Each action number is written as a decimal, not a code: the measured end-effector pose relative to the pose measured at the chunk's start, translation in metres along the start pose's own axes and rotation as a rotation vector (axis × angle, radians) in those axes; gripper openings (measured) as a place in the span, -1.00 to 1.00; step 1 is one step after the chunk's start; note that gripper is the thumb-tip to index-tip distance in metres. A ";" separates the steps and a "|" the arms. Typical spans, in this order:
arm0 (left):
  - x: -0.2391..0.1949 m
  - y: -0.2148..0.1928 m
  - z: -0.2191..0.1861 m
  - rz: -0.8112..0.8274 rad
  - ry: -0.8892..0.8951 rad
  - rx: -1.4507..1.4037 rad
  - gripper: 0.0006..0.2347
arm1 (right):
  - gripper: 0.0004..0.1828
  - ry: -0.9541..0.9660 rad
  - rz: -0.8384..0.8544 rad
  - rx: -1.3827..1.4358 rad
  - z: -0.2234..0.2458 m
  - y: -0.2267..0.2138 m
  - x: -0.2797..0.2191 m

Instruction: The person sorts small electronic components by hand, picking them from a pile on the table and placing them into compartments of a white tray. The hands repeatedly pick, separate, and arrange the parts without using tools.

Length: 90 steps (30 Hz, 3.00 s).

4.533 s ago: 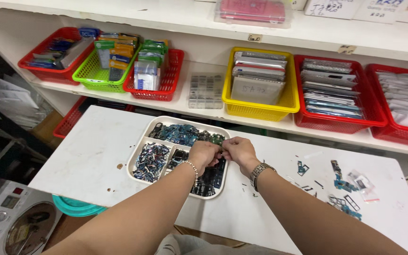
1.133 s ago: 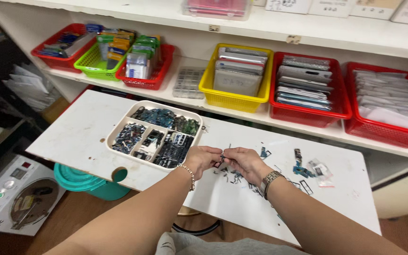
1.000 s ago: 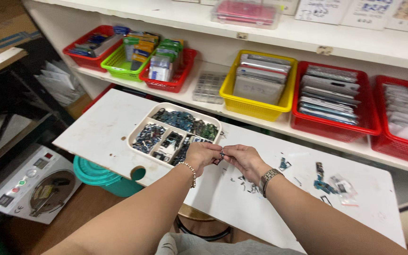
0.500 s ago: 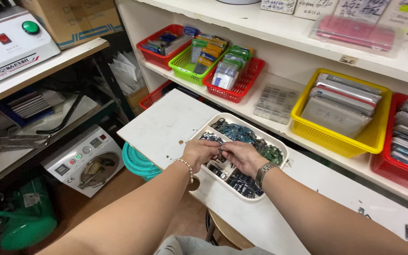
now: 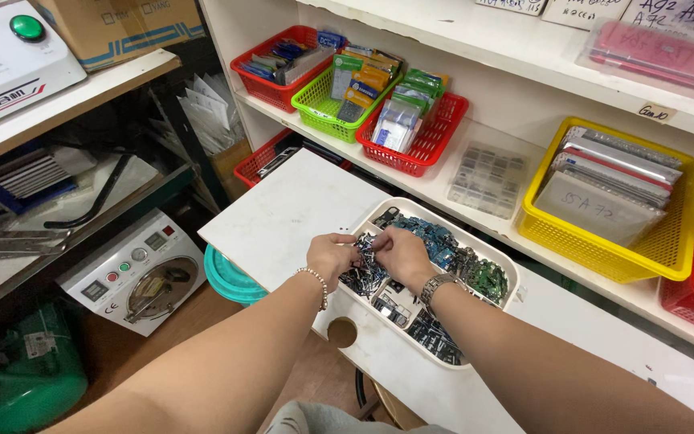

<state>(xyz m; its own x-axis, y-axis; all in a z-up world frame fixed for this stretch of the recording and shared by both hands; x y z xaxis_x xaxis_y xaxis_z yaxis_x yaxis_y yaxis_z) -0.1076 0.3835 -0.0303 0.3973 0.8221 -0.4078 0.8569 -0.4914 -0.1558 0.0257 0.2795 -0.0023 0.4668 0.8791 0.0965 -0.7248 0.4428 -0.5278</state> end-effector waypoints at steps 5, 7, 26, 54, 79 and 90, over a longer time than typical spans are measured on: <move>0.000 0.004 -0.007 -0.031 0.093 0.080 -0.59 | -0.78 0.506 0.102 0.477 -0.004 0.012 0.007; -0.003 0.005 -0.007 -0.039 0.119 0.123 -0.60 | -0.71 0.622 0.157 0.661 -0.009 0.016 0.009; -0.022 0.060 -0.012 0.424 0.163 0.125 -0.91 | -0.80 0.531 -0.001 0.566 -0.022 -0.063 -0.058; -0.124 0.142 -0.008 0.215 0.513 0.711 -0.92 | -0.68 0.542 -0.477 -0.072 -0.023 -0.109 -0.155; -0.240 0.289 0.066 0.448 0.558 0.998 -0.69 | -0.44 0.354 -0.048 -0.409 -0.050 -0.234 -0.335; -0.247 0.289 0.077 0.403 0.444 0.825 -0.74 | -0.85 0.147 -0.051 -0.363 -0.083 -0.239 -0.333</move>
<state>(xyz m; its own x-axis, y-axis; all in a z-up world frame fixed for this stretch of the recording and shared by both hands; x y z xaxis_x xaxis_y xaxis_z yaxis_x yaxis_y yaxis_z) 0.0173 0.0164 -0.0438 0.8362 0.5014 -0.2223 0.2057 -0.6624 -0.7204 0.0856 -0.1338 0.0213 0.5844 0.8112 0.0229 -0.4842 0.3711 -0.7924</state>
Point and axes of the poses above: each hand's wrist, its own x-axis towards the middle knuckle, its own y-axis out of the palm, z = x × y, the point moved 1 cm from there along x, towards the middle knuckle, and after that the axes turned 6 degrees about x, right-handed, at the moved point
